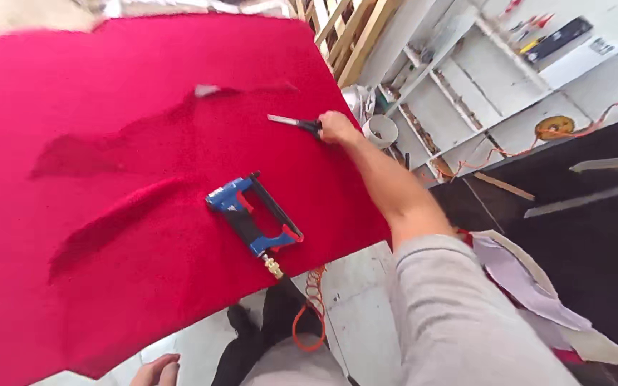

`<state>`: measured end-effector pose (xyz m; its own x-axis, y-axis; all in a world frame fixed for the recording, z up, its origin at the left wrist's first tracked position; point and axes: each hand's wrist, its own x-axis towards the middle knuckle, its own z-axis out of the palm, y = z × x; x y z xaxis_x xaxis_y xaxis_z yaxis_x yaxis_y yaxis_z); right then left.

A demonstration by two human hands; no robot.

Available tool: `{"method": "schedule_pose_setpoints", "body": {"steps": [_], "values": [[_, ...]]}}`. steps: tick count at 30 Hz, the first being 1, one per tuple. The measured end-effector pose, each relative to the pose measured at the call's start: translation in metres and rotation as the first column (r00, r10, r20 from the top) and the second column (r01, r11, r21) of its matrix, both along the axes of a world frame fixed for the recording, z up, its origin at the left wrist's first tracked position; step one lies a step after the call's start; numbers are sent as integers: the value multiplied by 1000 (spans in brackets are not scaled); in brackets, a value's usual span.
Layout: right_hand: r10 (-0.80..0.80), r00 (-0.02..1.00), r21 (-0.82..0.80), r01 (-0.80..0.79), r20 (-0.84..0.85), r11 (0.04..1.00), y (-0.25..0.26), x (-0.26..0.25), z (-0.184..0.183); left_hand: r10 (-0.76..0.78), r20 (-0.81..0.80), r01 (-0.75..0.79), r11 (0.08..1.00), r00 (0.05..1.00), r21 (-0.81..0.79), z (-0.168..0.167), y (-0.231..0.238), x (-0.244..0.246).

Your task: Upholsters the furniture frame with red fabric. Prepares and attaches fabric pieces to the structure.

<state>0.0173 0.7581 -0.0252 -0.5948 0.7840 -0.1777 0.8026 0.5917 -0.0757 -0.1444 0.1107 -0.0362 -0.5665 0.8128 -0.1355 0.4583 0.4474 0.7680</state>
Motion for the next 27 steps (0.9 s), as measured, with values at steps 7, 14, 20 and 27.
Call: {"method": "schedule_pose_setpoints", "body": {"steps": [7, 14, 20, 27], "values": [[-25, 992, -310, -15, -124, 951, -81, 129, 39, -367, 366, 262, 916, 855, 305, -4, 55, 107], [-513, 752, -654, 148, -413, 742, -344, 436, 90, -528, 776, 527, 793, 345, 305, -80, 112, 309], [-481, 877, -818, 274, -2, 505, -411, 596, 89, -103, 990, 366, 929, 99, 60, -110, 163, 481], [160, 922, -836, 234, 353, 496, -282, 629, 49, -45, 999, -24, 999, -20, 44, -98, 195, 554]]}}
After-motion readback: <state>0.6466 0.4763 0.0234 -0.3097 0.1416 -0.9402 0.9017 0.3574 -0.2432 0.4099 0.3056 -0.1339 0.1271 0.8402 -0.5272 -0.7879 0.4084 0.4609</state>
